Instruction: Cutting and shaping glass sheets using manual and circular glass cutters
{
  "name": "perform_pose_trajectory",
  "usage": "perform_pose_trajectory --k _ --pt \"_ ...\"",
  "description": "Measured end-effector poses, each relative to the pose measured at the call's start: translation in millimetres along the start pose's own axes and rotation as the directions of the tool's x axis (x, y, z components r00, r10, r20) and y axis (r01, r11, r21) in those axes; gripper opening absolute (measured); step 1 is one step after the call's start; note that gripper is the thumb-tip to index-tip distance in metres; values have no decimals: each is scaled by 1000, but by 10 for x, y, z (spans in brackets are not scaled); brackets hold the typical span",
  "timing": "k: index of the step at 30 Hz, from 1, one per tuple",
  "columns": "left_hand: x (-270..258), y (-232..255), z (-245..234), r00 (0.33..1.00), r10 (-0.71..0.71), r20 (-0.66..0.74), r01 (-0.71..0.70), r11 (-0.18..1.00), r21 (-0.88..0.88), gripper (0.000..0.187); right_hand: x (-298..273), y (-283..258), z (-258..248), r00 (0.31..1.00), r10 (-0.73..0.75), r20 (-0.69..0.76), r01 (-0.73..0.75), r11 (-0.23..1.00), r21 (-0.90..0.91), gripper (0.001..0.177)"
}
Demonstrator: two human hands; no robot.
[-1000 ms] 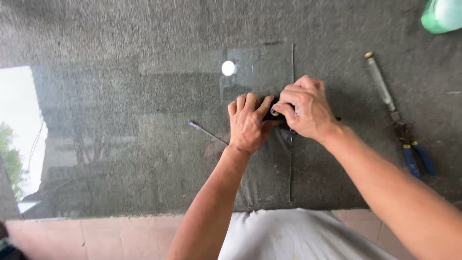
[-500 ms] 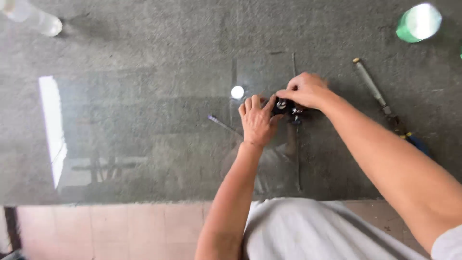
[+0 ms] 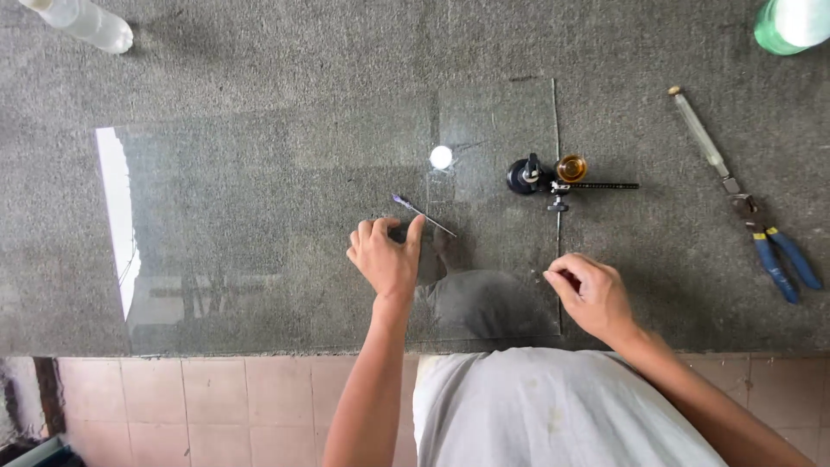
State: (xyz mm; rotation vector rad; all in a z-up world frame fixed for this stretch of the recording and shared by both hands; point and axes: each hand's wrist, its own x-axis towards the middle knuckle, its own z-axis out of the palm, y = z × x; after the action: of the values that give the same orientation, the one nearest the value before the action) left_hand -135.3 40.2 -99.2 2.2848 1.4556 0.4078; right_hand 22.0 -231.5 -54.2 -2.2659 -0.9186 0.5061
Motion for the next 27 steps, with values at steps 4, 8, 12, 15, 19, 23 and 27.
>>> perform_pose_trajectory --k 4,8,12,15,19,23,27 --pt "80 368 284 967 -218 128 200 970 141 23 92 -52 31 998 -26 50 24 999 43 3" --pt "60 568 422 939 -291 184 249 942 224 14 153 -164 -34 996 -55 76 49 996 73 2" --pt "78 464 569 954 -147 263 45 932 359 22 145 -179 18 988 -105 112 93 990 107 1" --pt "-38 412 554 935 -115 335 -2 944 330 20 91 -246 50 982 -123 141 95 977 190 2" --pt "-452 639 405 893 -197 404 293 937 -192 18 85 -305 153 979 -20 203 -53 936 349 12" --pt "-919 1125 206 833 -288 473 538 621 -570 13 -28 -377 104 958 21 285 -150 885 441 10" --pt "-1061 1387 34 772 -215 599 632 360 -686 6 -114 -441 -64 950 125 287 -257 834 488 21"
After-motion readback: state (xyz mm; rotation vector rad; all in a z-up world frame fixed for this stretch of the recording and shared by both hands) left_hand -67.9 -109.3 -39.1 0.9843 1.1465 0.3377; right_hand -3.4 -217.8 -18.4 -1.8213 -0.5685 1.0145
